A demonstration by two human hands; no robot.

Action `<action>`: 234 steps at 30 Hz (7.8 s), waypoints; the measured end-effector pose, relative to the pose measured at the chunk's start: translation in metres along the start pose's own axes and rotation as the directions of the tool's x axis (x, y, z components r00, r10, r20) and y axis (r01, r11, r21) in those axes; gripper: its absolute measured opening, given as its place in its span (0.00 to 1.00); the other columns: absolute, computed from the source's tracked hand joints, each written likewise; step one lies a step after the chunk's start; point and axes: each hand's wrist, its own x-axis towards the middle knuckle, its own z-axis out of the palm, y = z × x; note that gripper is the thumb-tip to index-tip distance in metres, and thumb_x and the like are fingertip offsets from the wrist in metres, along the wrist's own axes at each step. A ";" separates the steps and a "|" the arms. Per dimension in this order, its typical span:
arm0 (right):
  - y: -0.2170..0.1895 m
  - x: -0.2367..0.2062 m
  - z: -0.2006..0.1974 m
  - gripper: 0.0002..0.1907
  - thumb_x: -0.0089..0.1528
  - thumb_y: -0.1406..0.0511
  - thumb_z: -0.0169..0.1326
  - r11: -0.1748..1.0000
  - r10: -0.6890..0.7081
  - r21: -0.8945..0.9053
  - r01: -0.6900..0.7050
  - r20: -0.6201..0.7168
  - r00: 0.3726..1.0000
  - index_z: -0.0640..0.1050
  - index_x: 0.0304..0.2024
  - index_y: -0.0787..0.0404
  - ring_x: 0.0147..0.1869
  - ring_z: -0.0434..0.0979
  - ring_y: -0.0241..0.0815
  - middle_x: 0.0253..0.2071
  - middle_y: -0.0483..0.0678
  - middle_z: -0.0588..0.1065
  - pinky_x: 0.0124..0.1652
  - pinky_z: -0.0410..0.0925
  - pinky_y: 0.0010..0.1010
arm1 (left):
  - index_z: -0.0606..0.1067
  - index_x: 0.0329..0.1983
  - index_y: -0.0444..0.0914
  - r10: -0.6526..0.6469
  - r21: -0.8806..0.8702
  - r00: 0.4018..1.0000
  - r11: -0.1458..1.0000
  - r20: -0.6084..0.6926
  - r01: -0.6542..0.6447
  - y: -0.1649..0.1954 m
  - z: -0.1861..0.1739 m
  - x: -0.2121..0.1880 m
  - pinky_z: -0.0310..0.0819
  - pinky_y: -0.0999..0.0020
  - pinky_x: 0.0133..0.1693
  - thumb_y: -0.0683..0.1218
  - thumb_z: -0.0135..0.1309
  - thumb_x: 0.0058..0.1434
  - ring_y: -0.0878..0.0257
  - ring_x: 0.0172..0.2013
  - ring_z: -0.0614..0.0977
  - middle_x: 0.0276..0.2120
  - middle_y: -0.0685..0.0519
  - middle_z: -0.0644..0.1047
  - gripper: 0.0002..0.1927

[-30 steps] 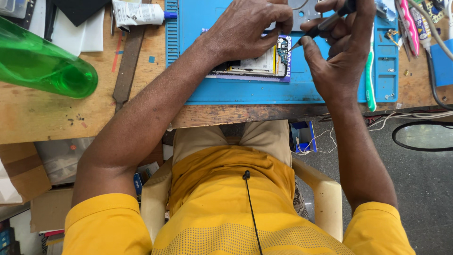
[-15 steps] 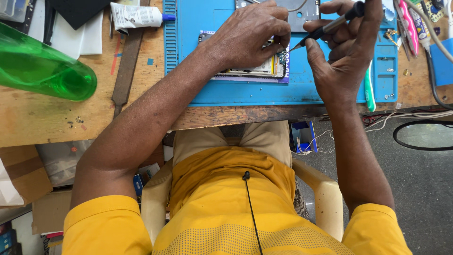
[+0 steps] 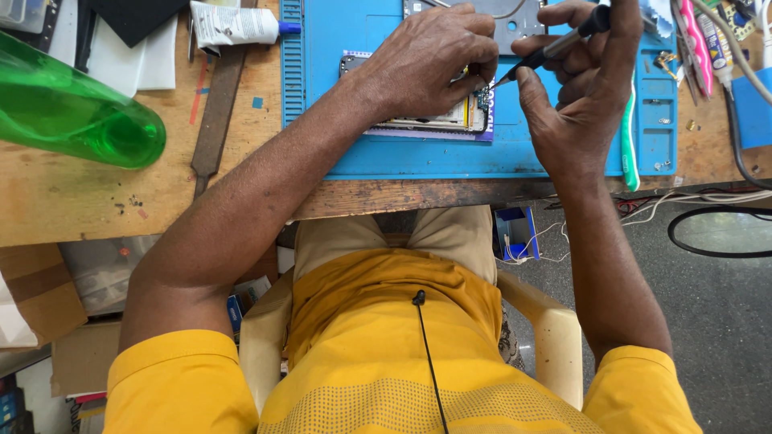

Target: The person repairs a smartphone at a workbench, using a screwdriver to unscrew and pry at the opened phone body while holding it steady on a blue mat. Near the end, the person aligns a black back cover onto the phone and presses it down with both hands.

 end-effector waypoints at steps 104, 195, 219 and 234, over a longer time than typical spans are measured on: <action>0.026 0.015 -0.013 0.06 0.68 0.66 0.64 0.781 0.563 0.101 -0.616 0.312 0.765 0.82 0.43 0.62 0.31 0.71 0.27 0.31 0.42 0.77 0.31 0.65 0.16 | 0.67 0.68 0.40 -0.129 -0.037 0.988 0.991 0.083 0.132 0.027 -0.026 -0.035 0.69 0.50 0.60 0.53 0.79 0.52 0.48 0.60 0.74 0.57 0.47 0.74 0.45; 0.023 -0.015 -0.007 0.23 0.83 0.73 0.50 0.936 0.187 0.332 -0.120 -0.177 0.966 0.51 0.68 0.52 0.62 0.81 0.49 0.54 0.55 0.76 0.63 0.79 0.36 | 0.85 0.43 0.47 -0.256 0.120 0.966 0.958 -0.043 0.260 0.036 -0.009 -0.022 0.58 0.52 0.50 0.58 0.71 0.56 0.57 0.51 0.70 0.49 0.59 0.79 0.16; 0.024 -0.007 -0.007 0.27 0.79 0.73 0.54 0.730 0.441 0.637 -0.247 -0.163 0.882 0.51 0.67 0.53 0.62 0.84 0.48 0.52 0.54 0.78 0.61 0.82 0.36 | 0.84 0.43 0.45 -0.222 0.058 0.970 0.972 -0.097 0.229 0.033 -0.008 -0.022 0.62 0.58 0.48 0.52 0.72 0.59 0.61 0.47 0.72 0.41 0.60 0.77 0.13; 0.026 -0.011 -0.007 0.29 0.78 0.72 0.57 0.709 0.428 0.675 -0.205 -0.180 0.886 0.52 0.68 0.54 0.59 0.83 0.50 0.50 0.54 0.76 0.59 0.82 0.37 | 0.82 0.36 0.48 -0.210 0.060 0.968 0.974 -0.139 0.220 0.035 -0.002 -0.015 0.64 0.60 0.48 0.48 0.69 0.62 0.63 0.44 0.71 0.35 0.64 0.75 0.05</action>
